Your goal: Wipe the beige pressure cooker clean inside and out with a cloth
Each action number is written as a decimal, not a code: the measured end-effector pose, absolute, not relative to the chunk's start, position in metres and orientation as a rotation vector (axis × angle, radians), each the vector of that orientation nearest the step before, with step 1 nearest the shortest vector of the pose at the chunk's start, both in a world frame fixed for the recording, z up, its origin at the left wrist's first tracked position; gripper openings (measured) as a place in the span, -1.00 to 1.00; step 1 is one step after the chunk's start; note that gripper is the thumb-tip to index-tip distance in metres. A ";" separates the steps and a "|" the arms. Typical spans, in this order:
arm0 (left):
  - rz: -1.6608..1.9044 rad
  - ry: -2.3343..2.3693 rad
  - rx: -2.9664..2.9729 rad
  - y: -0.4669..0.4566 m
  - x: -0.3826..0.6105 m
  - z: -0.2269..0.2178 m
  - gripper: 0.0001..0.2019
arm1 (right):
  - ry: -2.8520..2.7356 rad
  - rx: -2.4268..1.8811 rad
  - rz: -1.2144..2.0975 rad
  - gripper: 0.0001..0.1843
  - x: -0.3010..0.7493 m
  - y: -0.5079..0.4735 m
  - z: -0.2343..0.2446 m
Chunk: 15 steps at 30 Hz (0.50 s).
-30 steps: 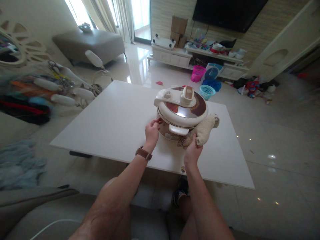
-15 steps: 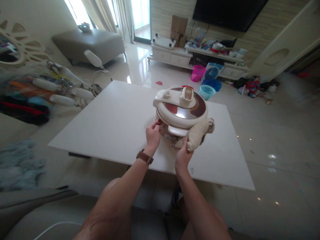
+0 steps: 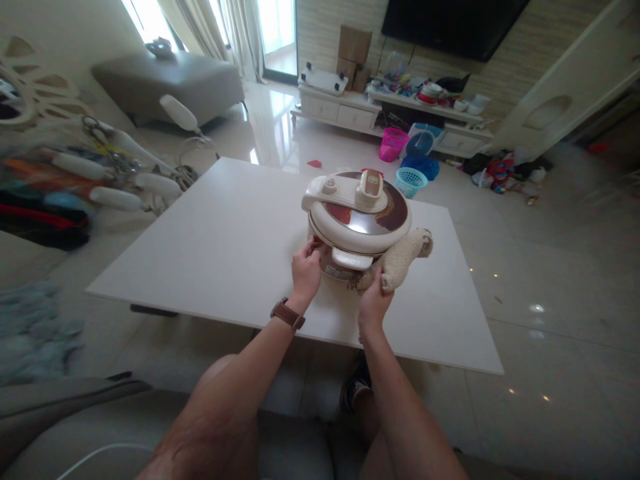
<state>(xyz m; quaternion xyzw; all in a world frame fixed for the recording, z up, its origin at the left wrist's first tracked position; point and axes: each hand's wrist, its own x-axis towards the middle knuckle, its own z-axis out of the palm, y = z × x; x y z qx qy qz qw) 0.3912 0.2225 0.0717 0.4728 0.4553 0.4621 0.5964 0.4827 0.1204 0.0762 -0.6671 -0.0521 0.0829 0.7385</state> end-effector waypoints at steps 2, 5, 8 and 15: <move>1.089 1.060 1.095 0.223 0.391 0.071 -0.53 | -0.150 -1.478 0.155 -0.35 0.481 0.121 0.075; 1.103 1.061 1.095 0.222 0.392 0.070 -0.53 | -0.156 -1.455 0.100 -0.38 0.501 0.126 0.074; 1.096 1.064 1.102 0.221 0.393 0.069 -0.52 | -0.041 -1.406 0.161 -0.42 0.529 0.132 0.070; 1.096 1.064 1.111 0.222 0.392 0.065 -0.50 | 0.242 -1.213 0.445 -0.59 0.547 0.138 0.052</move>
